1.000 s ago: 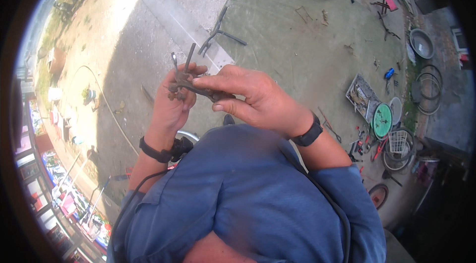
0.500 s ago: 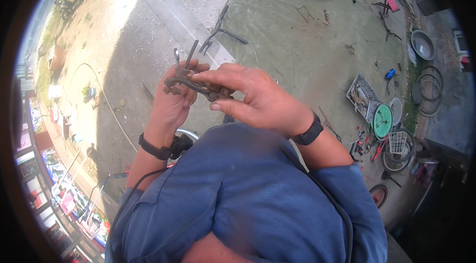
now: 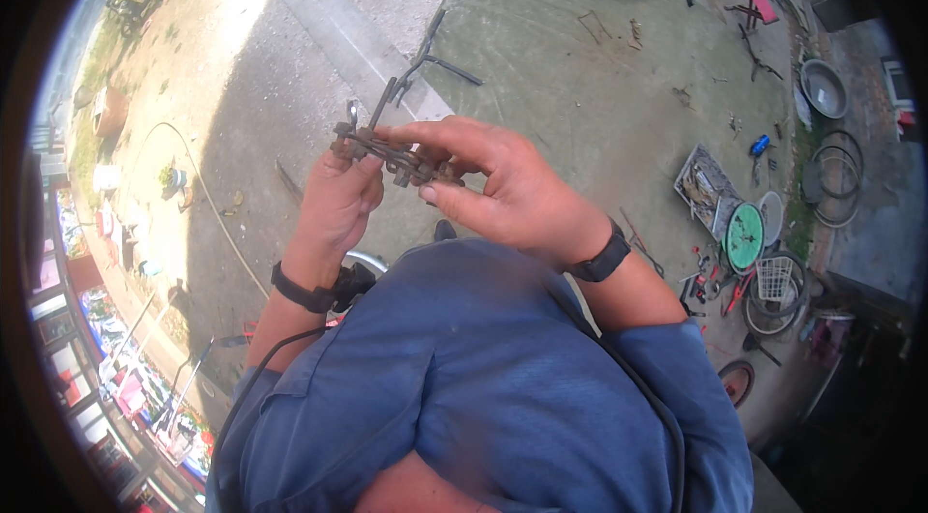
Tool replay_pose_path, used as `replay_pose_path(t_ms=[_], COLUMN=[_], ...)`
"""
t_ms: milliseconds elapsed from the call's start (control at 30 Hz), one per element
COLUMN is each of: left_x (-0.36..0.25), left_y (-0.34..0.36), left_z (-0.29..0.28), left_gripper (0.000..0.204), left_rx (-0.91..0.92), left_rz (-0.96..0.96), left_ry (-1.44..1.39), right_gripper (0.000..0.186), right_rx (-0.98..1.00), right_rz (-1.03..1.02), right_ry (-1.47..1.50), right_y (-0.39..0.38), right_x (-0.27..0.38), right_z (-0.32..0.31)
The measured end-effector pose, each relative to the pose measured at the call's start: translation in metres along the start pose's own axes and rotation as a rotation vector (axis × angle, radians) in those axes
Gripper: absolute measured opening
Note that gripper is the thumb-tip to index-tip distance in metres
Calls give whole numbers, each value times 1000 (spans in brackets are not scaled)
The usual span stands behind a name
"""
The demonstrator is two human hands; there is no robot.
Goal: The person assembles a bicycle brake caliper by inserting a bolt and tightening it with a wrench. They then attach the caliper to the bicycle frame, insert a nut, and secure it by hand. Finally, they pick up a metal mudguard and position it near the rear wheel.
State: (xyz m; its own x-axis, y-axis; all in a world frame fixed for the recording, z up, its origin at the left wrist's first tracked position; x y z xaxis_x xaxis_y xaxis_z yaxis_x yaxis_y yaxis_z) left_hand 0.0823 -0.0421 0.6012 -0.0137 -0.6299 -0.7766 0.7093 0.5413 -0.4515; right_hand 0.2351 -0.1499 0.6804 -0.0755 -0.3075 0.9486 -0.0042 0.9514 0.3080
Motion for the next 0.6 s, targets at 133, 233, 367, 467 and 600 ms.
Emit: replay_pose_path(t_ms=[133, 233, 367, 467, 600], left_x=[-1, -5, -6, -6, -7], left_y=[-4, -5, -9, -12, -14], left_z=[1, 2, 5, 6, 8], left_gripper=[20, 18, 19, 19, 20], left_rx=[-29, -25, -29, -35, -27], left_rz=[8, 20, 45, 54, 64], left_ry=[33, 74, 87, 96, 110], right_gripper=[38, 29, 26, 26, 25], right_rx=[-125, -225, -277, -318, -371], right_rz=[27, 43, 37, 36, 57], right_ry=[149, 208, 224, 247, 311], right_y=[-5, -7, -6, -7, -6], right_x=[-8, -13, -15, -15, -19], right_z=[-3, -7, -12, -13, -15])
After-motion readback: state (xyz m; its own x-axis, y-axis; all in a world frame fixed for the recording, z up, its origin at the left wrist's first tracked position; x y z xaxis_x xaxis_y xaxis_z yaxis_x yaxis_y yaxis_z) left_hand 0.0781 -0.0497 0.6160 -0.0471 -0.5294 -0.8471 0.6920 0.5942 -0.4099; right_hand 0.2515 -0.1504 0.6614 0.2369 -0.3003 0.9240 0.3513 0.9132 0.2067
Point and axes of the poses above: each hand's wrist, its own y-axis towards the middle knuckle, its own z-axis out of the palm, x = y × z, the point moved 6 cm from there along y, towards the middle knuckle, and after that the axes turned 9 degrees about -z, right-handed, at the moved point
